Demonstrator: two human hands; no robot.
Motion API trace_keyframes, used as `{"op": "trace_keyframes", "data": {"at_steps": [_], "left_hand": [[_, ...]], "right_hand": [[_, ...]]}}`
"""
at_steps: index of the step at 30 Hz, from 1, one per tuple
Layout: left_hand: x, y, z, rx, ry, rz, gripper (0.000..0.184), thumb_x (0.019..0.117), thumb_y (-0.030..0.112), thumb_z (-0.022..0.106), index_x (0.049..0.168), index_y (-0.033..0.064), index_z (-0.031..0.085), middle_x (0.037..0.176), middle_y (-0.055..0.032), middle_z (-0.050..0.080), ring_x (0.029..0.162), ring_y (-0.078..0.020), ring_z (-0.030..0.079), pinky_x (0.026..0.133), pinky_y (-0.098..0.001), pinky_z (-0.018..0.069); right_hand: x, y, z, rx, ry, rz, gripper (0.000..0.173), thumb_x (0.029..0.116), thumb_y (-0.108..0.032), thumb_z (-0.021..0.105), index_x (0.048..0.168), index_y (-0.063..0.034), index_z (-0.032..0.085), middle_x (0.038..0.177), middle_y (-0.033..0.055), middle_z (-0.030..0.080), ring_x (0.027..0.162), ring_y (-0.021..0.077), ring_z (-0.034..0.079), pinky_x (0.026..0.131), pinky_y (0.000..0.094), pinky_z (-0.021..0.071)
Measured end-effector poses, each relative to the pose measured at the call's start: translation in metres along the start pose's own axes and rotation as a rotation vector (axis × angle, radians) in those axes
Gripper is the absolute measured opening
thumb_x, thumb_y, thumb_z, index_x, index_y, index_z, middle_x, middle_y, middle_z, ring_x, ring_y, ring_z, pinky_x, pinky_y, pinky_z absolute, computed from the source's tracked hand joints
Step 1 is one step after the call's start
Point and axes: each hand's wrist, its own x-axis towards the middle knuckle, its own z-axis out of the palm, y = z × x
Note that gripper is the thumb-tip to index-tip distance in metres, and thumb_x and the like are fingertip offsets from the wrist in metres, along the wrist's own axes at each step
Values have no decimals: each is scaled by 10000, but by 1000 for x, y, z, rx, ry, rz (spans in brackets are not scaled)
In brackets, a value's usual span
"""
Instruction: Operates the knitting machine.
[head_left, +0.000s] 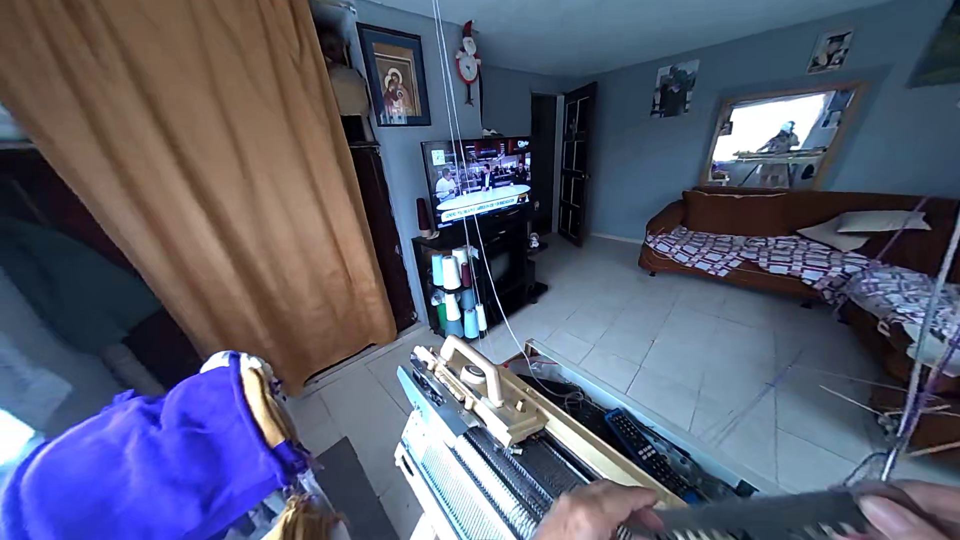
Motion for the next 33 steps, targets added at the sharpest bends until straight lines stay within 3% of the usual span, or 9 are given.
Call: {"op": "trace_keyframes", "data": {"at_steps": [1, 3, 5, 6, 8, 10, 12, 18, 33], "left_hand": [[7, -7, -1, -57, -28, -15, 301, 996, 96, 613, 1219, -100, 662, 1004, -202, 737, 871, -254, 728, 813, -413, 588], [20, -13, -15, -128, -161, -113, 259, 1022, 79, 562, 1188, -92, 665, 931, -167, 731, 799, -193, 712, 775, -356, 587], [33, -21, -35, -87, -301, -190, 265, 1047, 106, 528, 1186, -76, 661, 998, -159, 724, 886, -172, 704, 862, -345, 569], [39, -27, -43, -37, -363, -203, 271, 1052, 120, 524, 1186, -66, 667, 1034, -161, 718, 924, -170, 688, 893, -344, 546], [50, -38, -51, 100, -472, -204, 283, 1049, 130, 531, 1187, -55, 696, 1139, -209, 688, 1061, -253, 649, 987, -406, 483], [58, -48, -51, 207, -569, -203, 273, 1046, 126, 538, 1177, -31, 718, 1190, -222, 666, 1152, -310, 615, 1043, -453, 445], [64, -59, -51, 266, -637, -197, 238, 1024, 98, 569, 1147, -27, 730, 1146, -220, 684, 1130, -336, 627, 1044, -490, 438], [74, -83, -58, 344, -783, -277, 192, 996, 84, 624, 1115, -31, 721, 1090, -214, 702, 1072, -345, 644, 1028, -528, 435], [79, -100, -57, 417, -846, -281, 181, 989, 72, 627, 1105, -28, 723, 1119, -229, 686, 1124, -385, 619, 1052, -565, 407]], "right_hand": [[-1, 5, 4, 80, 8, 37, 94, 997, -34, 578, 1060, -102, 595, 935, -137, 719, 859, 53, 725, 798, 326, 642], [-6, 11, 2, 113, 23, 173, 153, 977, 12, 552, 1027, -133, 555, 885, -146, 713, 819, 56, 730, 776, 317, 650], [-14, 25, -7, -20, -97, 275, 132, 967, -5, 580, 1077, -69, 547, 917, -97, 702, 845, 51, 717, 809, 304, 630], [-19, 34, -10, -119, -190, 283, 191, 959, -33, 608, 1140, 7, 559, 958, -24, 696, 862, 71, 705, 815, 317, 613], [-29, 48, -7, -296, -371, 281, 339, 959, -78, 638, 1240, 105, 592, 1024, 162, 712, 881, 194, 709, 817, 398, 594], [-37, 54, 4, -416, -499, 300, 295, 972, -91, 629, 1200, 92, 672, 1043, 256, 724, 903, 332, 729, 838, 507, 587], [-42, 60, 16, -450, -570, 338, 270, 983, -108, 623, 1172, 68, 702, 1038, 257, 731, 910, 364, 733, 850, 541, 578], [-43, 72, 46, -430, -622, 366, 228, 960, -103, 648, 1101, 51, 741, 1007, 240, 724, 899, 343, 719, 841, 509, 574], [-44, 87, 66, -492, -621, 326, 223, 963, -83, 639, 1099, 67, 733, 1001, 255, 724, 896, 373, 724, 840, 515, 580]]}}
